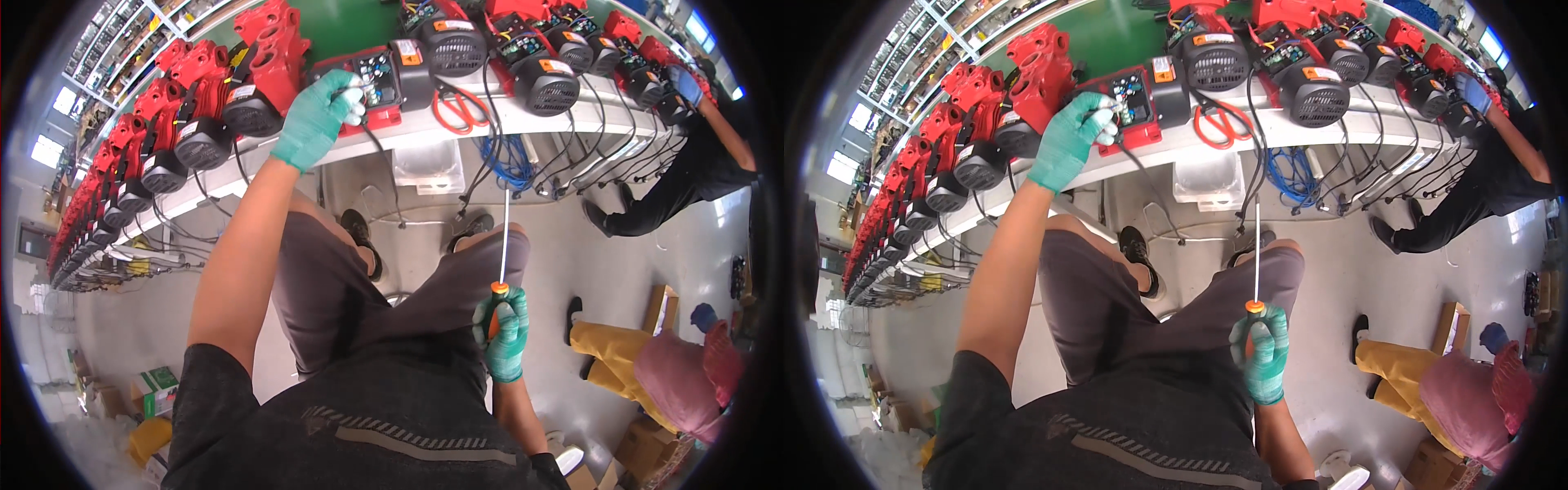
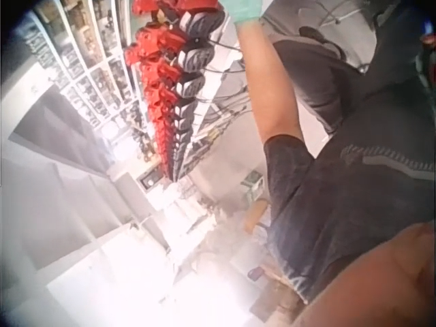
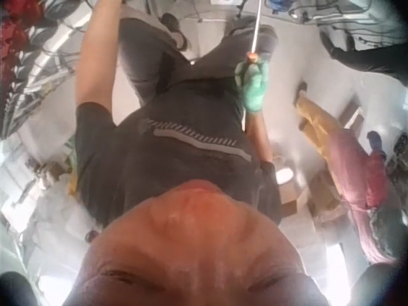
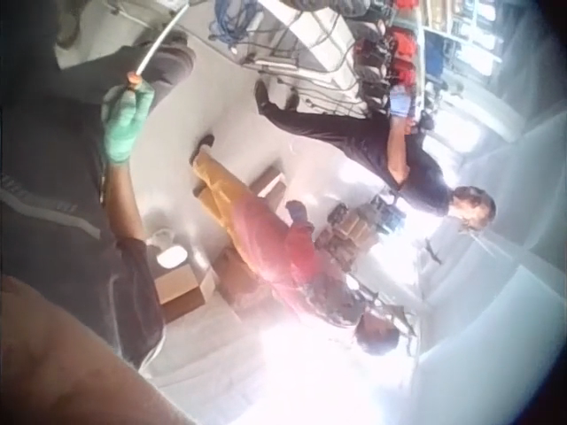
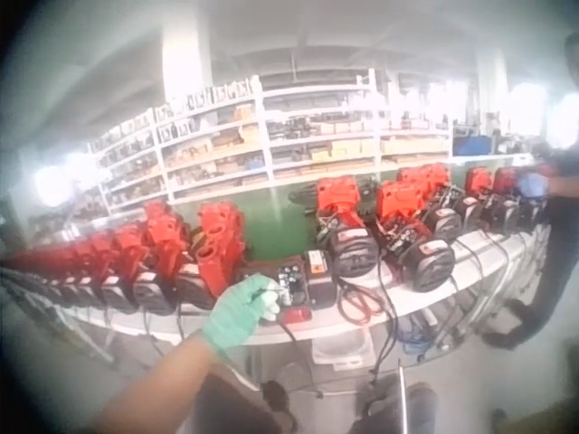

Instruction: The person uses a screwdriver and pliers to connect wires to a control unit on a red pump motor, then repositions the motor and works on internal wiring before testing the connections.

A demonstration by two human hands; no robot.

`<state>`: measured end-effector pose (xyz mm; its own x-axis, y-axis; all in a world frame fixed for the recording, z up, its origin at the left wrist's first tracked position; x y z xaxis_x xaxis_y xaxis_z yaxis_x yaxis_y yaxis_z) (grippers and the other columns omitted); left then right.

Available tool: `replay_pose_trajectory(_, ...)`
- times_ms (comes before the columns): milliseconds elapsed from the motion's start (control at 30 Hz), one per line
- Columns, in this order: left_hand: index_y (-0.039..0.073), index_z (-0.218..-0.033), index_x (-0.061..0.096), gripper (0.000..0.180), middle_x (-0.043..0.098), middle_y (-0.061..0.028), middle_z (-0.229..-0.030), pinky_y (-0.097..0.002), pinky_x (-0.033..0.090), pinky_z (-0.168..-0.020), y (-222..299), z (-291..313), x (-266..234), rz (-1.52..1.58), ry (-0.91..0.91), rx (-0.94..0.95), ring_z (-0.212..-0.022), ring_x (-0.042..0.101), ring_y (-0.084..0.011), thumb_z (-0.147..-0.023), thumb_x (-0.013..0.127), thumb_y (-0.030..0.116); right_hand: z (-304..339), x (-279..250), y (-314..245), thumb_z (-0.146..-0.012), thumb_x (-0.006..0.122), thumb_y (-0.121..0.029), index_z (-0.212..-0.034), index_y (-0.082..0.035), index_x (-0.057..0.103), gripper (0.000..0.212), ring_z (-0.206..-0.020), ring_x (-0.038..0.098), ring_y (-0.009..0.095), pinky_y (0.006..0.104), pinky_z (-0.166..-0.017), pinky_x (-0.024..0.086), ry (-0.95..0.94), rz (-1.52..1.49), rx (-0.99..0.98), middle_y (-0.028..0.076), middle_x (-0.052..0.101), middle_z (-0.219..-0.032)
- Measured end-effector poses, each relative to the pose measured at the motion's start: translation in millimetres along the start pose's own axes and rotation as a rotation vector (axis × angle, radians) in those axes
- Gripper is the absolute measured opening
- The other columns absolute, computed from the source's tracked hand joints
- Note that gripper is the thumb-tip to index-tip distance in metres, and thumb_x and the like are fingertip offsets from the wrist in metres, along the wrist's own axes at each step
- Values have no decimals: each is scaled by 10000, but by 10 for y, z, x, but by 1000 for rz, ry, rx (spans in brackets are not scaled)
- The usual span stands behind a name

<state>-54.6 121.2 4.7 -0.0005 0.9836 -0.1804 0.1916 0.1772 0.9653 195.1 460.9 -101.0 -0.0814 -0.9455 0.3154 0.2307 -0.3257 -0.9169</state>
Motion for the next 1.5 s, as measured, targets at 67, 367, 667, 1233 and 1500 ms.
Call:
replay_pose_trajectory(67,-3,-1187,639,181,679,-74,-987,-269,576,-757,81,-71,22,-97,-25,10,-838,666,-128,-1031,595,76,10,23,-32,-1032,510,-336,-1170,-95,540,280,-491,460,100,223,-457,359,-22,-40,-48,80,625,-813)
replay_pose_trajectory(367,-16,-1208,620,208,687,-79,-1016,-274,581,-766,265,-79,39,-166,-22,-13,-844,681,-142,-1032,601,94,83,-162,-148,-989,660,-143,-1363,-75,527,403,-737,543,63,206,-668,465,-157,70,-200,70,655,-1022)
replay_pose_trajectory(667,12,-1152,640,150,667,-51,-988,-288,586,-732,-22,-86,5,-44,-24,46,-823,667,-133,-1026,623,92,-156,-110,-529,-953,752,-154,-1275,-24,584,386,-913,603,124,244,-779,511,-13,626,-603,62,649,-1087)
replay_pose_trajectory(1233,-1,-1125,635,312,620,-148,-972,-377,539,-706,128,-25,80,-590,233,488,-749,641,-277,-817,649,-47,-199,435,-1446,-901,826,-234,-1211,-41,541,462,-953,654,197,302,-835,563,175,404,-797,134,602,-1196)
replay_pose_trajectory(1500,19,-1095,629,240,647,-164,-923,-391,539,-738,73,55,50,-512,209,373,-762,648,-302,-858,652,-11,-508,1192,-1586,-940,769,-184,-1263,-86,430,478,-938,705,269,389,-845,618,99,293,-1013,216,631,-1200)
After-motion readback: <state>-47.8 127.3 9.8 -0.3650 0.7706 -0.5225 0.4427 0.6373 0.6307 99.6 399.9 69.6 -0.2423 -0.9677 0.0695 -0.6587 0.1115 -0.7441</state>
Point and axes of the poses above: each hand's wrist, its own z-axis away from the middle knuckle, its own x-axis out of the palm, y = z × x, the point moved 3 cm from there along -z, towards the middle knuckle
